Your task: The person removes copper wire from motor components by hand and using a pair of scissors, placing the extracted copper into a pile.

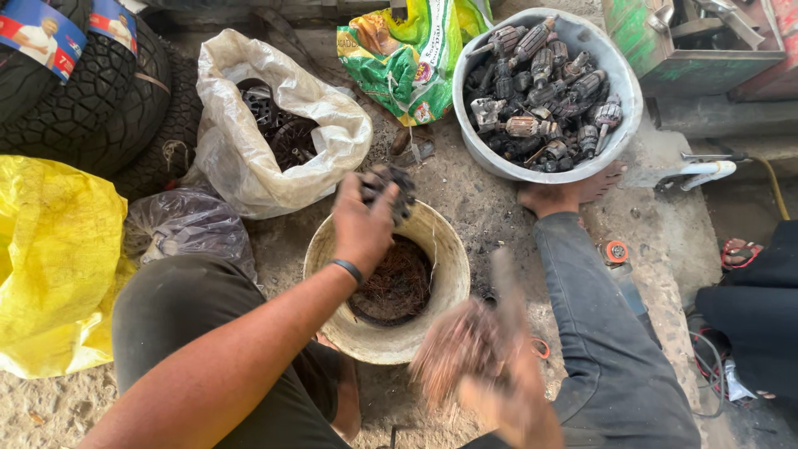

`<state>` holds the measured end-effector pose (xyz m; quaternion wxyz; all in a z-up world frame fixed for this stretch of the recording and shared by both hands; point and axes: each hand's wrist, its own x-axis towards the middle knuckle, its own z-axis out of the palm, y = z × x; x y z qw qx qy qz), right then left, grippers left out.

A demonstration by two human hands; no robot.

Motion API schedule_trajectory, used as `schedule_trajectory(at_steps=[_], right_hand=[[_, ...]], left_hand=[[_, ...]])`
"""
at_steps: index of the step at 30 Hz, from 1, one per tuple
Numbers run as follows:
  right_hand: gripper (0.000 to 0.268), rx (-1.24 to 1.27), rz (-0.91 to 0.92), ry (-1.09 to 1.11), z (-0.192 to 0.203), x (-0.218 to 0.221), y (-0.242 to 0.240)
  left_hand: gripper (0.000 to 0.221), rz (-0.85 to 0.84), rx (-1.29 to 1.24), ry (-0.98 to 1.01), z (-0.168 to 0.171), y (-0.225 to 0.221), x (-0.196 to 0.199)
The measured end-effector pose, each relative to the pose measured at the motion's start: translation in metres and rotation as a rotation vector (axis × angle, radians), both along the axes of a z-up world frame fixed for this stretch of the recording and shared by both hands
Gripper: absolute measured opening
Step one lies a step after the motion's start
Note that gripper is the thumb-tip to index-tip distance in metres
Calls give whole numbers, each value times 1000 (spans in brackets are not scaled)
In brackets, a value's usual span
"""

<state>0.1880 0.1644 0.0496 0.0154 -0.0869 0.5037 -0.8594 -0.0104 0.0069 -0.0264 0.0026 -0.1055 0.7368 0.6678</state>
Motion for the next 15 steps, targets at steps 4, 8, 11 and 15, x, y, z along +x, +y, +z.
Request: schedule_trajectory(at_steps=[4, 8, 11, 15], right_hand=[[95, 833, -334, -132, -21, -28, 41], [63, 1043, -367, -282, -32, -31, 52], [61, 1256, -296, -245, -29, -33, 48], [58, 1181, -135, -193, -30, -34, 31]], left_hand=[[17, 91, 357, 23, 19, -17, -18], [20, 106, 567, 38, 47, -30, -33], [21, 70, 786, 41, 65, -36, -32], [28, 55, 875, 35, 71, -37, -36]])
